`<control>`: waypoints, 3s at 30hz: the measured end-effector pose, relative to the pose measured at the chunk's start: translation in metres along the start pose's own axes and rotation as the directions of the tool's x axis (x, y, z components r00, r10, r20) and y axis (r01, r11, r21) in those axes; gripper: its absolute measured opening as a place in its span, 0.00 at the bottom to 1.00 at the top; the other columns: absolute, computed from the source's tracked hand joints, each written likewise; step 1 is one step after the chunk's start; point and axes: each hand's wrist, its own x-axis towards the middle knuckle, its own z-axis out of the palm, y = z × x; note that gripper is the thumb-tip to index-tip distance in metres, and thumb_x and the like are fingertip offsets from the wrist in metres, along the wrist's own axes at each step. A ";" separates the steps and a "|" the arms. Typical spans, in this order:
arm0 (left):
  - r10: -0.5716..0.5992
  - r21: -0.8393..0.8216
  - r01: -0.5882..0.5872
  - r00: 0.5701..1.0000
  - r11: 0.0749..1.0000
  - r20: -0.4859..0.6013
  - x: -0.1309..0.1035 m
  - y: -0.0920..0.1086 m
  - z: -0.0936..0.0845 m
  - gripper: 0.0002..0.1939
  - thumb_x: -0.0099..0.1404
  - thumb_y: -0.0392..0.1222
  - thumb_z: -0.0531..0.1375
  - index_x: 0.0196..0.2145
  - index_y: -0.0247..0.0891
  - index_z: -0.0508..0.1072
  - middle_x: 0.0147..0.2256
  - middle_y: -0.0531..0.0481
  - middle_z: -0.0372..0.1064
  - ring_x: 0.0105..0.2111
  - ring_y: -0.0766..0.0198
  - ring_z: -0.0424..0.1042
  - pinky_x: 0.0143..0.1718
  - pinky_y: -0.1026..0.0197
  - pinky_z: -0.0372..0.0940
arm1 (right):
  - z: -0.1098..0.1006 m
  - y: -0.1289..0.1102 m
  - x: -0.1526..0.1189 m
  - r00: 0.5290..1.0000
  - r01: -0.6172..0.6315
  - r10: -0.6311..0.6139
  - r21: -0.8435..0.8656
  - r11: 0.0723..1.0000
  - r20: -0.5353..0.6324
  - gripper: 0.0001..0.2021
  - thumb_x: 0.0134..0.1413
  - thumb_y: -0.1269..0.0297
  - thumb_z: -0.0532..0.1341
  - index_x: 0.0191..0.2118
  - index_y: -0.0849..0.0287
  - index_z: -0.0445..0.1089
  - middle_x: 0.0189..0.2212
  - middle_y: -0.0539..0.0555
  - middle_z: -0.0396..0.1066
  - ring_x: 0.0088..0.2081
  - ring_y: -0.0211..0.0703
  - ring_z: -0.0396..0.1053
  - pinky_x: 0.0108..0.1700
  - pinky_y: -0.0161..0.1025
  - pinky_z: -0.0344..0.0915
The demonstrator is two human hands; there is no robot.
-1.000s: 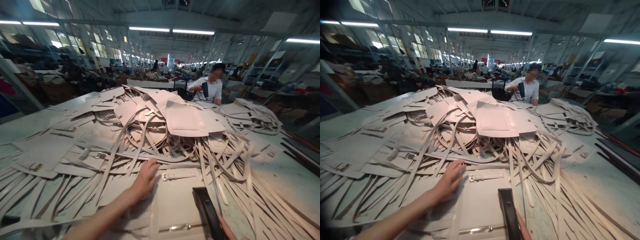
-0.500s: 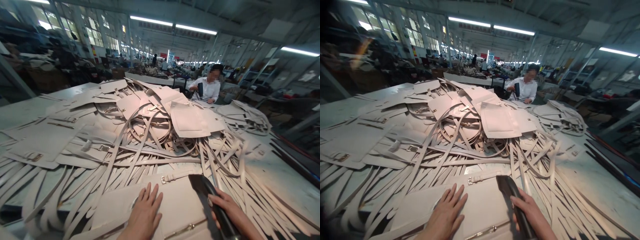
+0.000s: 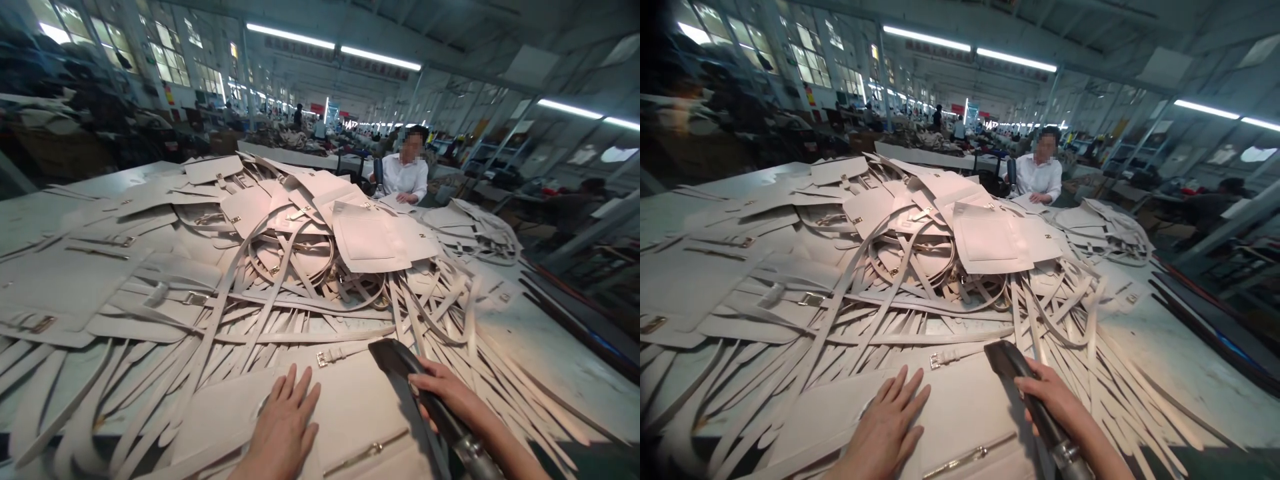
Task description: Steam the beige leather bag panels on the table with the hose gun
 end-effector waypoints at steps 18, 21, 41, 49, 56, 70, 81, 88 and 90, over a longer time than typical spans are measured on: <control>-0.031 -0.053 0.003 0.844 0.999 -0.535 -0.045 -0.008 -0.007 0.09 0.57 0.37 0.58 0.38 0.38 0.69 0.39 0.45 0.65 0.39 0.56 0.62 0.42 0.51 0.55 | 0.108 -0.016 -0.023 0.898 0.038 -0.052 0.040 0.998 0.436 0.30 0.44 0.68 0.59 0.57 0.58 0.54 0.17 0.44 0.64 0.15 0.31 0.59 0.15 0.25 0.58; -0.008 -0.083 -0.048 0.816 0.995 -0.578 -0.047 -0.006 -0.007 0.04 0.60 0.36 0.55 0.31 0.38 0.69 0.32 0.48 0.66 0.37 0.59 0.62 0.42 0.51 0.52 | 0.124 -0.027 -0.010 0.873 0.053 -0.029 -0.034 0.998 0.488 0.28 0.43 0.69 0.58 0.54 0.57 0.57 0.16 0.43 0.62 0.14 0.32 0.59 0.14 0.27 0.60; -0.359 -0.080 0.352 0.878 0.933 -0.315 -0.027 -0.034 -0.023 0.13 0.52 0.45 0.58 0.36 0.39 0.66 0.37 0.47 0.65 0.39 0.55 0.62 0.43 0.53 0.52 | 0.086 -0.024 -0.023 0.994 0.038 -0.037 -0.005 0.999 0.106 0.37 0.43 0.57 0.62 0.59 0.56 0.48 0.12 0.44 0.65 0.14 0.39 0.63 0.16 0.33 0.62; -0.366 -0.055 0.370 0.868 0.927 -0.335 0.006 -0.074 -0.079 0.11 0.57 0.48 0.53 0.24 0.40 0.65 0.26 0.53 0.66 0.29 0.62 0.64 0.27 0.63 0.49 | 0.023 0.042 -0.081 0.974 -0.052 0.073 0.101 0.994 -0.215 0.46 0.39 0.49 0.64 0.61 0.54 0.41 0.13 0.46 0.69 0.15 0.43 0.64 0.19 0.37 0.60; -0.422 -0.109 0.409 0.853 0.906 -0.308 0.029 -0.138 -0.092 0.11 0.54 0.50 0.55 0.24 0.40 0.67 0.24 0.53 0.66 0.29 0.61 0.65 0.28 0.65 0.51 | 0.014 0.044 -0.095 0.983 -0.022 0.042 0.112 0.993 -0.180 0.46 0.41 0.50 0.63 0.61 0.58 0.39 0.13 0.47 0.69 0.15 0.42 0.64 0.18 0.35 0.60; -0.404 -0.240 0.349 0.882 0.906 -0.244 0.031 -0.156 -0.062 0.14 0.53 0.54 0.54 0.23 0.40 0.67 0.22 0.55 0.64 0.27 0.63 0.63 0.27 0.66 0.52 | 0.021 0.027 -0.021 0.994 0.030 -0.029 -0.007 1.000 0.106 0.26 0.50 0.64 0.57 0.56 0.56 0.53 0.17 0.44 0.65 0.16 0.37 0.66 0.16 0.31 0.63; -0.417 -0.271 0.351 0.875 0.896 -0.246 0.029 -0.155 -0.060 0.14 0.53 0.53 0.55 0.23 0.40 0.68 0.21 0.56 0.63 0.26 0.64 0.62 0.26 0.66 0.50 | 0.069 -0.035 0.053 0.984 0.167 -0.161 -0.090 0.982 0.072 0.13 0.44 0.61 0.59 0.38 0.59 0.63 0.16 0.44 0.62 0.15 0.37 0.64 0.14 0.32 0.62; -0.429 -0.274 0.358 0.862 0.893 -0.272 0.026 -0.155 -0.055 0.13 0.52 0.53 0.57 0.25 0.41 0.70 0.24 0.55 0.66 0.29 0.63 0.64 0.27 0.65 0.51 | 0.099 -0.026 -0.002 0.976 0.183 -0.162 -0.141 0.973 0.148 0.26 0.48 0.62 0.59 0.55 0.55 0.56 0.11 0.44 0.65 0.13 0.38 0.62 0.13 0.31 0.59; -0.431 -0.278 0.358 0.859 0.892 -0.276 0.026 -0.155 -0.053 0.13 0.52 0.53 0.57 0.27 0.41 0.71 0.25 0.54 0.67 0.30 0.63 0.64 0.27 0.65 0.51 | 0.106 -0.018 -0.030 0.948 0.080 -0.036 -0.127 0.989 0.315 0.30 0.46 0.64 0.60 0.57 0.54 0.53 0.12 0.44 0.65 0.14 0.37 0.62 0.15 0.30 0.60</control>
